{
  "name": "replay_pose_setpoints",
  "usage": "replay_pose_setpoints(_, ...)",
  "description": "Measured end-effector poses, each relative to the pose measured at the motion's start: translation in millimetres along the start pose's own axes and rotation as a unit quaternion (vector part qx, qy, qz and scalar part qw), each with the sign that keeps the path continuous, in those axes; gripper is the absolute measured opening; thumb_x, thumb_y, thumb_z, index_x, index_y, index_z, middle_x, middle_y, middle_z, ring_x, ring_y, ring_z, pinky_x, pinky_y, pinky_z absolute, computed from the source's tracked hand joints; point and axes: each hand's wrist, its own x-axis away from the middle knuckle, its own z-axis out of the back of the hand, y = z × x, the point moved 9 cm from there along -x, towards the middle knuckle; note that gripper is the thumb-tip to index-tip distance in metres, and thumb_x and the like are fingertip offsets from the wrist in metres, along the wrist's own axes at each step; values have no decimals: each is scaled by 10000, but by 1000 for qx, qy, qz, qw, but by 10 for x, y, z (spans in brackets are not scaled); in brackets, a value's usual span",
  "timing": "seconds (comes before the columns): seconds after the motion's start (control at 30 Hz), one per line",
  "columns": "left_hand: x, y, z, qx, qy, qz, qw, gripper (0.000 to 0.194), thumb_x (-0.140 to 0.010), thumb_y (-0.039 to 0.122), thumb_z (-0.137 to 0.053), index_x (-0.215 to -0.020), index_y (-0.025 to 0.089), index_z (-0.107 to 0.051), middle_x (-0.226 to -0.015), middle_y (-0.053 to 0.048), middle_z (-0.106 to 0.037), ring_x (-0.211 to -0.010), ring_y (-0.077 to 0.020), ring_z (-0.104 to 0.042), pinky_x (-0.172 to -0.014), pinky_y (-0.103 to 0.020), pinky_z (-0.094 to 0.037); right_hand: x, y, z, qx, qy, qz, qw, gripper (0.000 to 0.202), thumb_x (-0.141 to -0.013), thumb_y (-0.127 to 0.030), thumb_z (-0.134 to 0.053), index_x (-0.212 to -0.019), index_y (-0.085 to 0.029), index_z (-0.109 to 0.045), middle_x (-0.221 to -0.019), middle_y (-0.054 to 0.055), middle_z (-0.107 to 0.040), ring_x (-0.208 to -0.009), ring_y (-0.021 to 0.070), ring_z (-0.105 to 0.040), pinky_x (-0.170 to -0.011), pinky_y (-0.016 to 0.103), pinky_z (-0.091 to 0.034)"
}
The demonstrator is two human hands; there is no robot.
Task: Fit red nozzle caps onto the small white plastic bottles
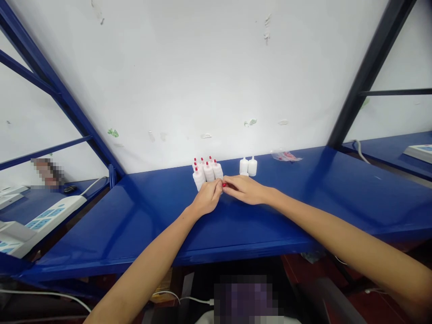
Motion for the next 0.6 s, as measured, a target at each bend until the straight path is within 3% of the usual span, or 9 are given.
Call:
replay_pose_setpoints(0.13,4,19,8,2,7,-21,1000,389,-1031,323,-275,-707,182,-439,-627,15,-523,-562,-112,-475,-611,-259,-343,-12,-108,-65,-16,17,35,999,230,-1004,-343,-367,-833,-208,-438,-787,10,-534,-668,143,-455,-630,273,-312)
replay_pose_setpoints(0.3,-7,121,-49,-15,-12,-57,998,350,-1013,294,-291,-728,181,-459,-617,20,-501,-542,-110,-444,-582,-256,-325,-42,-81,-120,-101,15,35,994,219,-960,-267,-372,-749,-213,-395,-685,-23,-449,-610,132,-397,-603,276,-296)
replay_pose_setpoints(0.47,-5,133,51,-61,23,-64,996,314,-996,263,-298,-818,167,-538,-698,-12,-571,-617,-132,-501,-634,-262,-363,-54,86,92,-240,79,-29,967,320,-940,-269,-262,-621,-238,-268,-569,-46,-299,-535,123,-306,-565,279,-295)
replay_pose_setpoints(0.53,2,106,105,-58,40,-59,996,334,-1003,276,-286,-836,164,-553,-703,-14,-576,-617,-130,-504,-637,-260,-372,-23,205,211,-208,86,-51,973,321,-927,-265,-262,-609,-237,-241,-560,-43,-280,-529,123,-292,-565,285,-284)
replay_pose_setpoints(0.6,8,91,113,-52,40,-58,996,352,-1006,288,-284,-825,162,-558,-688,-9,-566,-600,-125,-496,-629,-256,-373,12,319,248,-75,37,-67,994,311,-898,-260,-352,-597,-221,-285,-568,-28,-343,-571,134,-344,-601,295,-275)
